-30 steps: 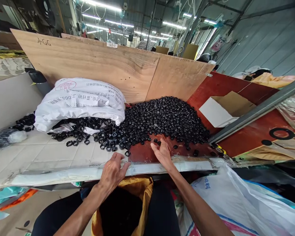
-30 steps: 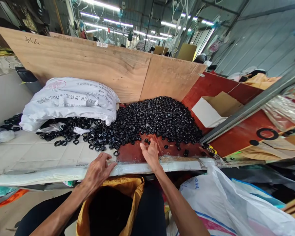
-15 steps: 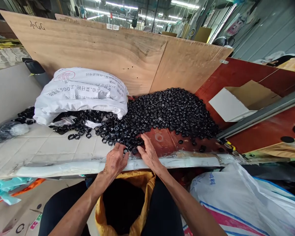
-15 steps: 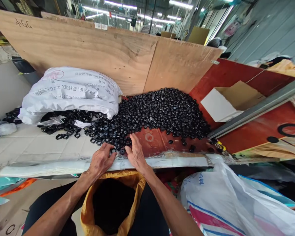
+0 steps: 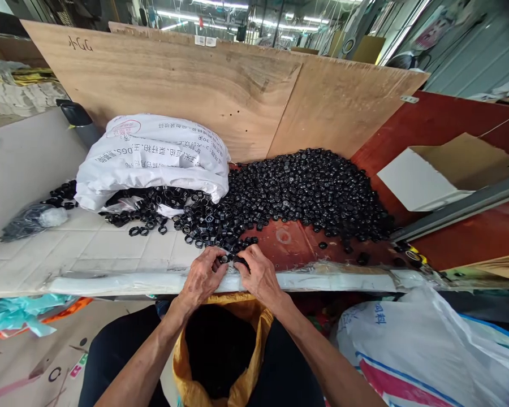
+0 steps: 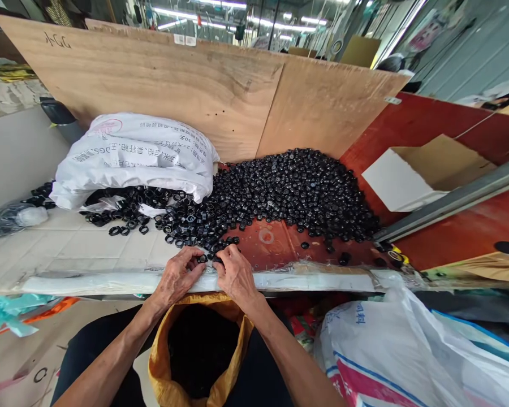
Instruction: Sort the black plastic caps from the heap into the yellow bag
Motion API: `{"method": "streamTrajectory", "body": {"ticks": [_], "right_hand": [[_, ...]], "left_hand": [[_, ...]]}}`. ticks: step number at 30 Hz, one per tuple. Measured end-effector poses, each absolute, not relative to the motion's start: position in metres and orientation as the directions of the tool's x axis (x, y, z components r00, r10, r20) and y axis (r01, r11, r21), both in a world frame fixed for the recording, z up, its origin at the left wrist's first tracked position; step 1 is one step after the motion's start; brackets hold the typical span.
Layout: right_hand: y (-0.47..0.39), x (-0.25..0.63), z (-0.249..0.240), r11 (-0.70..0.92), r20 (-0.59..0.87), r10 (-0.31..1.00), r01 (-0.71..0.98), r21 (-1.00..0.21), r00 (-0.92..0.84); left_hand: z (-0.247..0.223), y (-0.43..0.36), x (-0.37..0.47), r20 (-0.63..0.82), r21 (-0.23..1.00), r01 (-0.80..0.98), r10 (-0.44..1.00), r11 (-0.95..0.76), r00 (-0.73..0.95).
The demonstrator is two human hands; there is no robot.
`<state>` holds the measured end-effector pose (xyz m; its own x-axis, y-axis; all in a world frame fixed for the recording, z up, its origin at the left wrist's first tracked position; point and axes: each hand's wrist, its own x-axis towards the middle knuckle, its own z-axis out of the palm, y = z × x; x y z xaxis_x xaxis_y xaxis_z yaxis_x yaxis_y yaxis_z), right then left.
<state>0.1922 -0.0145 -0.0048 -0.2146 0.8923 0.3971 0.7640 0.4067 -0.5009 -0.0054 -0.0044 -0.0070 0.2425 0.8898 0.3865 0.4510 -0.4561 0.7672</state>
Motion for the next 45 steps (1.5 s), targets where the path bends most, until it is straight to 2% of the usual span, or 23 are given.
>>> {"method": "streamTrajectory", "body": {"ticks": [3,6,10,12,14,18,21,25,32,35,39,41,45], "right_hand": [[-0.016,0.196,-0.005,0.476,0.490,0.848,0.695,-0.539,-0.200],[-0.016,0.198,-0.004,0.473,0.499,0.859,0.557,-0.683,-0.117],[-0.017,0.190,0.009,0.315,0.340,0.940,0.287,-0.905,0.040],[-0.020,0.182,0.016,0.236,0.242,0.970,0.140,-0.962,0.034],[-0.022,0.174,0.020,0.207,0.206,0.978,0.074,-0.976,-0.018],[-0.024,0.164,0.013,0.306,0.302,0.952,0.180,-0.935,-0.050],[-0.024,0.165,0.003,0.248,0.258,0.966,0.206,-0.947,0.020],[-0.025,0.169,-0.004,0.196,0.203,0.979,0.184,-0.963,0.019],[-0.025,0.168,-0.001,0.180,0.184,0.983,0.176,-0.968,0.004],[-0.024,0.166,0.005,0.209,0.217,0.976,0.289,-0.934,-0.005],[-0.025,0.161,0.011,0.290,0.319,0.948,0.423,-0.858,-0.002],[-0.024,0.159,0.011,0.278,0.305,0.952,0.418,-0.865,-0.003],[-0.019,0.158,0.007,0.198,0.206,0.979,0.286,-0.938,-0.001]], "left_hand": [[-0.005,-0.005,-0.007,0.348,0.816,0.411,0.913,-0.407,0.213],[-0.002,-0.005,-0.008,0.297,0.872,0.347,0.936,-0.346,0.189],[0.000,-0.004,-0.010,0.289,0.903,0.279,0.943,-0.326,0.167],[0.002,-0.005,-0.010,0.315,0.894,0.275,0.933,-0.353,0.173],[0.003,-0.005,-0.010,0.337,0.885,0.274,0.924,-0.377,0.183],[0.002,-0.008,-0.009,0.251,0.936,0.214,0.956,-0.280,0.153],[0.000,-0.011,-0.009,0.166,0.972,0.144,0.976,-0.187,0.142],[0.002,-0.012,-0.009,0.135,0.988,0.055,0.974,-0.147,0.181],[0.004,-0.010,-0.012,0.289,0.955,0.006,0.934,-0.297,0.211],[0.002,-0.009,-0.014,0.326,0.940,0.030,0.922,-0.339,0.207],[-0.001,-0.009,-0.015,0.308,0.949,0.013,0.932,-0.316,0.190],[-0.002,-0.009,-0.014,0.279,0.960,-0.032,0.943,-0.278,0.182],[0.002,-0.010,-0.013,0.188,0.978,-0.120,0.965,-0.168,0.183]]}}
